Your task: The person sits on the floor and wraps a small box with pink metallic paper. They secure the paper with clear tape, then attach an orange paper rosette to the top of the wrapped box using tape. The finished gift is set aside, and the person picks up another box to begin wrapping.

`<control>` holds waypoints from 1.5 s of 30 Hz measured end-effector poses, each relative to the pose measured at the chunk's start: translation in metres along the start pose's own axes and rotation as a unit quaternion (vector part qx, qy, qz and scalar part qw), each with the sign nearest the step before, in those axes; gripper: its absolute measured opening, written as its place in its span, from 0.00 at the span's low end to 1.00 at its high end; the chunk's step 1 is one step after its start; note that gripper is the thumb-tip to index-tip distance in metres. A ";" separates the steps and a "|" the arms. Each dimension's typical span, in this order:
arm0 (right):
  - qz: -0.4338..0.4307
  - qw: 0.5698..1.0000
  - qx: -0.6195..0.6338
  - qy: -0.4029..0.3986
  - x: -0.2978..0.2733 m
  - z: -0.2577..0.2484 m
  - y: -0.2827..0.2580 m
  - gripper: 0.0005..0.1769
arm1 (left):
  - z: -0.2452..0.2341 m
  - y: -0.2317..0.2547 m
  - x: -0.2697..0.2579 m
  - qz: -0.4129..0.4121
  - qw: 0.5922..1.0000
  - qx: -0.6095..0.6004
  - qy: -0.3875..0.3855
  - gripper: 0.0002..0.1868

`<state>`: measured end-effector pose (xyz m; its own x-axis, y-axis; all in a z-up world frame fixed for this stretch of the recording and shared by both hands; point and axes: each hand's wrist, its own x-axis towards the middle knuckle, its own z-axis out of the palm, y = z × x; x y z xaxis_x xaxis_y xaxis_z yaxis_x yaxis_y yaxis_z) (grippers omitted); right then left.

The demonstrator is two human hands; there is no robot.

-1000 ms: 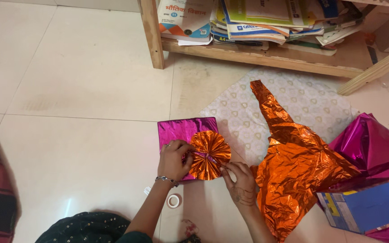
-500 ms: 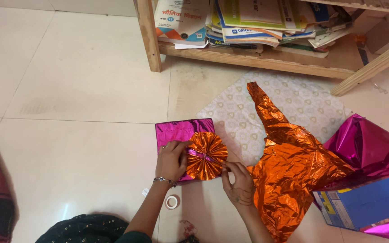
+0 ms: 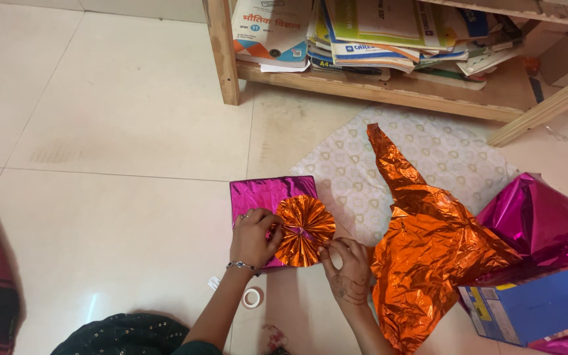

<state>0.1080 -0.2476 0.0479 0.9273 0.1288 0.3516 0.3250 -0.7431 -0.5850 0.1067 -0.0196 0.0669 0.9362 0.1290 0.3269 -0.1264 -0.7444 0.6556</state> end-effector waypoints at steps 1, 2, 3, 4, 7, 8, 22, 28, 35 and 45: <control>0.009 1.000 0.013 -0.001 0.000 0.000 0.000 0.11 | 0.001 0.000 0.000 0.001 1.000 0.003 0.004 0.06; 0.018 0.999 0.027 -0.001 0.000 0.001 -0.001 0.11 | 0.001 -0.001 0.000 0.002 1.000 0.008 0.012 0.05; 0.016 1.000 0.020 0.001 -0.001 0.000 -0.001 0.10 | 0.003 -0.001 0.000 0.003 1.000 0.012 0.018 0.05; 0.013 1.000 0.013 0.003 -0.001 0.000 0.000 0.10 | 0.005 -0.002 0.000 0.004 1.000 0.016 0.025 0.05; 0.008 1.000 0.005 0.012 -0.002 0.000 -0.002 0.11 | 0.007 -0.002 0.000 -0.005 0.999 0.011 0.039 0.05; 0.006 1.000 0.004 0.016 -0.002 0.001 -0.002 0.11 | 0.008 -0.003 0.000 -0.005 0.999 0.013 0.040 0.05; 0.089 0.992 0.088 -0.013 -0.026 -0.008 0.006 0.15 | 0.004 -0.030 0.004 -0.243 0.867 -0.425 0.088 0.11; 0.227 0.954 0.190 -0.052 -0.068 -0.010 0.020 0.21 | -0.045 -0.043 -0.065 -0.175 0.936 -0.299 0.070 0.16; 0.300 0.903 0.304 -0.049 -0.083 0.005 0.030 0.28 | -0.046 -0.043 -0.121 -0.226 0.937 -0.264 0.024 0.29; 0.262 0.891 0.346 -0.132 -0.069 0.029 0.038 0.43 | -0.016 -0.047 -0.105 -0.266 0.929 -0.247 0.070 0.23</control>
<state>0.0616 -0.2655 -0.0196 0.9674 0.1008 -0.2324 -0.2125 -0.1760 -0.9612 0.0088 0.0125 0.0124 0.8616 0.5027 -0.0696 0.1739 -0.1637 0.9711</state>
